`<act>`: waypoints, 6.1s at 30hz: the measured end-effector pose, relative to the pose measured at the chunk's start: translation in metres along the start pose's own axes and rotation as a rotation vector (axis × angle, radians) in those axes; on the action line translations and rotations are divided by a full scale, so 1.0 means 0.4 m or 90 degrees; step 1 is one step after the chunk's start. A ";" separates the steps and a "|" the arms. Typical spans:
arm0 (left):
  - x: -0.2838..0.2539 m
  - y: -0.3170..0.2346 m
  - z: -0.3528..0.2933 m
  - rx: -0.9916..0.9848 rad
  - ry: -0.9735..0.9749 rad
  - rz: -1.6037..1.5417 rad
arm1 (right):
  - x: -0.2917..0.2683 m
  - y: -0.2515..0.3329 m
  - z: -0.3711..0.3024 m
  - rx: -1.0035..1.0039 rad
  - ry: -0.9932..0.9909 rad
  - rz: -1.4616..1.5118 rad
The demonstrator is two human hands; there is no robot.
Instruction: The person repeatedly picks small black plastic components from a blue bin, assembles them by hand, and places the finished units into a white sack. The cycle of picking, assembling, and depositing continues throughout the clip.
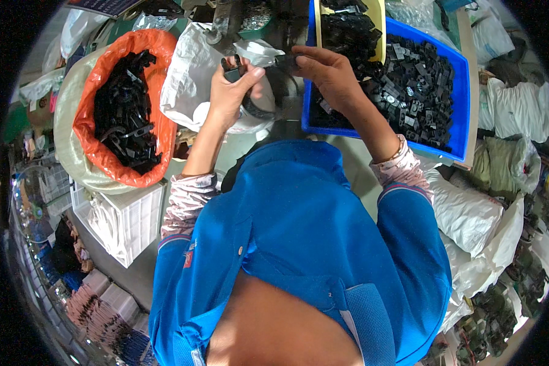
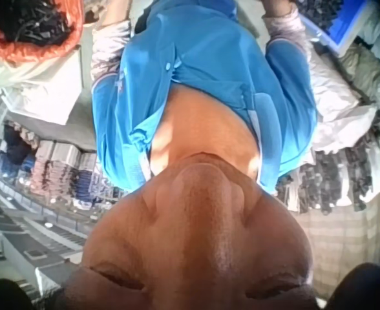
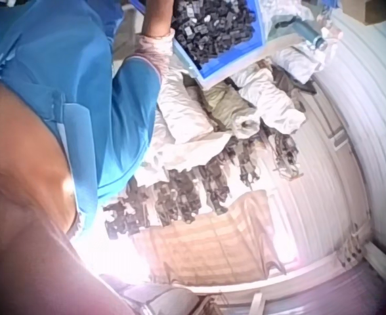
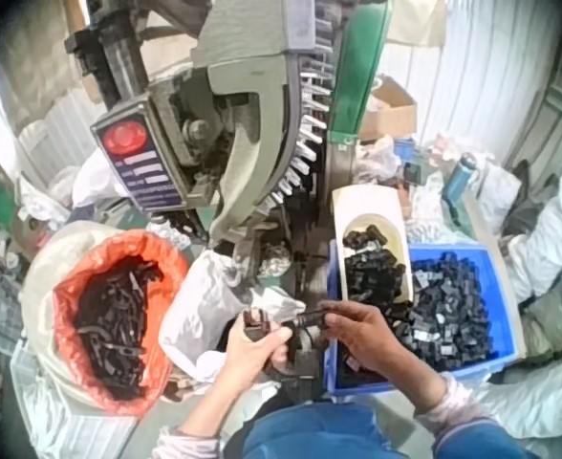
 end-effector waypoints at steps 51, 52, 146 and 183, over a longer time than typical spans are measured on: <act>0.121 -0.075 -0.033 0.052 0.073 0.544 | 0.013 0.033 -0.008 0.088 0.065 -0.065; 0.105 -0.072 -0.029 0.022 0.066 0.533 | -0.004 0.073 0.006 0.082 0.081 -0.164; -0.394 -0.272 0.151 0.179 0.261 0.648 | 0.032 -0.027 0.506 -0.053 -0.034 -1.065; -0.925 0.014 -0.445 -0.293 -0.084 1.163 | 0.083 -0.024 0.462 0.008 -0.049 -0.137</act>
Point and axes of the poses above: each hand's wrist, its own z-axis towards the middle knuckle, its own x-axis out of the palm, y = z × x, the point moved 6 cm from there along z, towards the middle knuckle, and after that the axes turned 15 degrees about y, right-handed, at the moved point
